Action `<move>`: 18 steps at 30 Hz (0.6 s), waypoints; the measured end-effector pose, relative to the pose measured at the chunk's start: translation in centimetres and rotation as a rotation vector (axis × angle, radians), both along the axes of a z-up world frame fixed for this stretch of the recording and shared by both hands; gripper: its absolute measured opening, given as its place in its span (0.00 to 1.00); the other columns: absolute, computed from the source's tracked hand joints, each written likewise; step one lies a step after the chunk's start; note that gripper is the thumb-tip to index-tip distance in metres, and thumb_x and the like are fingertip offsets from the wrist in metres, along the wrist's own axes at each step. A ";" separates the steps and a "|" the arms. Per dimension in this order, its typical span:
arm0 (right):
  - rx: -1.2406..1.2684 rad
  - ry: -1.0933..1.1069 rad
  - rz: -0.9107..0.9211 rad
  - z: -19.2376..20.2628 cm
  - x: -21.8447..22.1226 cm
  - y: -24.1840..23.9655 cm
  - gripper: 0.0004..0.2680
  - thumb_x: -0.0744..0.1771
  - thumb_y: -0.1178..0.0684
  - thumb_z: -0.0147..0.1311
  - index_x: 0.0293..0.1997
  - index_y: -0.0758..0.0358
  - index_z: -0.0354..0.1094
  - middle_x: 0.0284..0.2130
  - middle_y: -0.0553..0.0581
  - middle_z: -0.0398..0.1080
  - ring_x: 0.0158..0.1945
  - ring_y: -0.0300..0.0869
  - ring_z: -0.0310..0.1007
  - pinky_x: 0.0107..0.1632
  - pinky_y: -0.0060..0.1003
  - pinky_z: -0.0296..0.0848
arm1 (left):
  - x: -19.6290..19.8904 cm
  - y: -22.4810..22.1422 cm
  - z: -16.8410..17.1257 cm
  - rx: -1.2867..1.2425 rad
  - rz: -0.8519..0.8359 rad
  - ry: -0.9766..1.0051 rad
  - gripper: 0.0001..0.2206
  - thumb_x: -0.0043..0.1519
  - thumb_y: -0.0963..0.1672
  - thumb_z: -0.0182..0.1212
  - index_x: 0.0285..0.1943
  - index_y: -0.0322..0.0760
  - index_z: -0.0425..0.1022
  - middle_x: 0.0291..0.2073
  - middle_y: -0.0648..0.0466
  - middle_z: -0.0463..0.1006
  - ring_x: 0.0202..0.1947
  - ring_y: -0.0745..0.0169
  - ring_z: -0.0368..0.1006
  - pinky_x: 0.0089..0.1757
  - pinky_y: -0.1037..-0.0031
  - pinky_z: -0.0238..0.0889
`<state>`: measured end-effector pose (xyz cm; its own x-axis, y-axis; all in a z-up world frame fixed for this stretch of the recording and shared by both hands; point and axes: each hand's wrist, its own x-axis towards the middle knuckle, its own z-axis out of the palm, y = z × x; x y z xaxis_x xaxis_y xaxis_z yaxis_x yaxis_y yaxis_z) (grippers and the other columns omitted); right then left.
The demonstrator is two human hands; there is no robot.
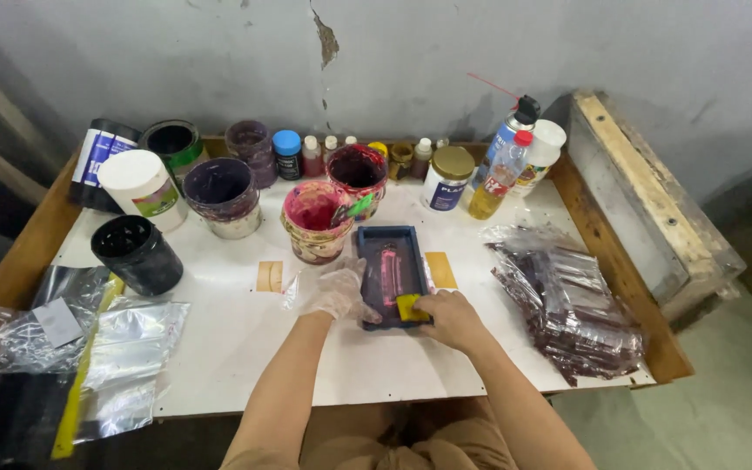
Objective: Preparing pink ink and applying it to a small screen printing frame using a squeegee.
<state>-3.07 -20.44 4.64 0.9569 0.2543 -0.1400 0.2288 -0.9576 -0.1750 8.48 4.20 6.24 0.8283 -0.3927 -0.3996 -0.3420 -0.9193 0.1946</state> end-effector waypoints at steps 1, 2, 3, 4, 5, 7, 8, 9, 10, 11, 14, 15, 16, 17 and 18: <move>-0.014 0.010 -0.005 -0.2 0.2 -0.2 0.17 0.62 0.41 0.63 0.57 0.40 0.71 0.51 0.47 0.76 0.54 0.45 0.73 0.55 0.42 0.66 | 0.1 0.0 0.4 0.009 0.005 0.011 0.55 0.45 0.65 0.64 0.82 0.57 0.39 0.80 0.56 0.47 0.79 0.50 0.36 0.67 0.36 0.37; -0.027 0.020 -0.010 -0.5 0.4 -0.3 0.17 0.63 0.43 0.64 0.57 0.39 0.70 0.50 0.45 0.76 0.53 0.43 0.73 0.54 0.40 0.65 | 0.3 -0.1 0.9 0.019 0.010 0.021 0.54 0.46 0.64 0.61 0.82 0.58 0.38 0.80 0.56 0.46 0.80 0.50 0.36 0.67 0.36 0.36; -0.028 0.017 -0.012 -0.5 0.7 -0.5 0.17 0.63 0.43 0.64 0.57 0.39 0.70 0.50 0.45 0.76 0.53 0.43 0.73 0.54 0.40 0.65 | 0.5 -0.2 1.3 0.029 0.012 0.028 0.53 0.48 0.64 0.59 0.82 0.59 0.37 0.80 0.55 0.46 0.80 0.49 0.35 0.67 0.36 0.35; -0.027 0.038 -0.007 -0.5 0.9 -0.6 0.17 0.63 0.43 0.64 0.57 0.38 0.70 0.50 0.46 0.76 0.54 0.44 0.73 0.55 0.41 0.65 | 0.7 -0.3 1.8 0.038 0.015 0.035 0.51 0.49 0.64 0.57 0.82 0.60 0.37 0.80 0.55 0.45 0.80 0.49 0.35 0.67 0.36 0.34; -0.025 0.061 -0.001 -0.5 1.2 -0.7 0.17 0.63 0.42 0.63 0.57 0.38 0.70 0.50 0.47 0.77 0.54 0.45 0.73 0.55 0.41 0.65 | 0.8 -0.3 2.2 0.050 0.019 0.045 0.50 0.50 0.64 0.55 0.82 0.61 0.36 0.80 0.55 0.45 0.80 0.48 0.34 0.67 0.36 0.33; -0.018 0.082 -0.014 1.9 0.8 0.0 0.17 0.63 0.43 0.64 0.57 0.38 0.70 0.49 0.46 0.77 0.54 0.44 0.73 0.55 0.40 0.65 | 0.7 -0.3 3.4 0.073 0.027 0.063 0.47 0.52 0.63 0.51 0.82 0.63 0.34 0.80 0.54 0.43 0.80 0.48 0.33 0.67 0.36 0.31; -0.011 0.103 -0.027 3.1 0.7 0.4 0.16 0.63 0.44 0.64 0.57 0.38 0.71 0.49 0.46 0.78 0.54 0.43 0.73 0.56 0.39 0.64 | 0.6 -0.3 4.0 0.085 0.032 0.073 0.46 0.53 0.63 0.48 0.81 0.64 0.34 0.80 0.53 0.43 0.80 0.47 0.33 0.67 0.36 0.30; -0.009 0.104 -0.027 3.9 0.8 0.6 0.16 0.63 0.44 0.64 0.57 0.38 0.71 0.49 0.46 0.78 0.54 0.43 0.73 0.56 0.39 0.64 | 0.4 -0.4 4.7 0.097 0.037 0.083 0.44 0.54 0.63 0.46 0.81 0.65 0.33 0.80 0.53 0.42 0.80 0.47 0.32 0.67 0.36 0.29; 0.004 0.097 -0.005 4.7 0.9 0.7 0.15 0.63 0.44 0.63 0.55 0.41 0.71 0.46 0.48 0.78 0.54 0.45 0.74 0.56 0.41 0.65 | 0.3 -0.4 5.4 0.109 0.041 0.093 0.43 0.55 0.63 0.44 0.81 0.66 0.32 0.80 0.52 0.42 0.80 0.46 0.32 0.67 0.36 0.28; 0.016 0.093 0.018 5.5 0.9 0.8 0.13 0.63 0.44 0.62 0.53 0.43 0.72 0.44 0.50 0.79 0.53 0.46 0.75 0.56 0.42 0.65 | 0.0 -0.5 6.0 0.120 0.046 0.105 0.42 0.57 0.62 0.42 0.81 0.67 0.31 0.81 0.52 0.41 0.80 0.46 0.31 0.67 0.36 0.27; 0.040 0.024 0.026 4.3 3.1 -0.3 0.10 0.65 0.44 0.59 0.50 0.45 0.74 0.40 0.50 0.80 0.50 0.46 0.77 0.54 0.42 0.67 | -1.5 -0.7 8.2 0.152 0.060 0.143 0.38 0.60 0.62 0.35 0.81 0.70 0.29 0.81 0.51 0.40 0.80 0.45 0.30 0.67 0.36 0.24; 0.041 0.026 0.027 4.6 3.8 -0.2 0.10 0.65 0.44 0.59 0.50 0.45 0.74 0.40 0.50 0.80 0.50 0.46 0.77 0.54 0.42 0.67 | -2.1 -0.8 9.2 0.164 0.066 0.155 0.36 0.61 0.61 0.33 0.81 0.71 0.29 0.81 0.50 0.39 0.80 0.44 0.29 0.67 0.36 0.23; 0.026 -0.006 0.019 4.9 4.4 0.0 0.09 0.65 0.45 0.57 0.50 0.45 0.74 0.39 0.51 0.80 0.50 0.46 0.77 0.54 0.43 0.67 | -2.7 -0.9 10.1 0.176 0.072 0.166 0.35 0.62 0.61 0.31 0.81 0.72 0.28 0.81 0.50 0.38 0.80 0.44 0.29 0.67 0.36 0.22; 0.013 -0.037 0.008 5.2 5.0 0.2 0.09 0.66 0.47 0.55 0.49 0.46 0.74 0.39 0.51 0.80 0.49 0.47 0.77 0.53 0.43 0.68 | -3.4 -1.0 11.1 0.189 0.076 0.178 0.34 0.63 0.61 0.29 0.80 0.73 0.27 0.81 0.49 0.38 0.80 0.43 0.28 0.67 0.36 0.21; 0.016 -0.035 0.007 4.8 5.4 0.3 0.09 0.66 0.47 0.55 0.49 0.46 0.74 0.39 0.51 0.80 0.49 0.47 0.77 0.53 0.43 0.68 | -4.0 -0.7 12.2 0.201 0.080 0.191 0.32 0.64 0.61 0.27 0.80 0.74 0.26 0.81 0.49 0.37 0.80 0.43 0.28 0.67 0.36 0.20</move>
<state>2.38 -20.16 9.44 0.9593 0.2632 -0.1026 0.2420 -0.9531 -0.1817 4.45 3.48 18.45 0.7557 -0.2264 -0.6145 -0.2420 -0.9685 0.0591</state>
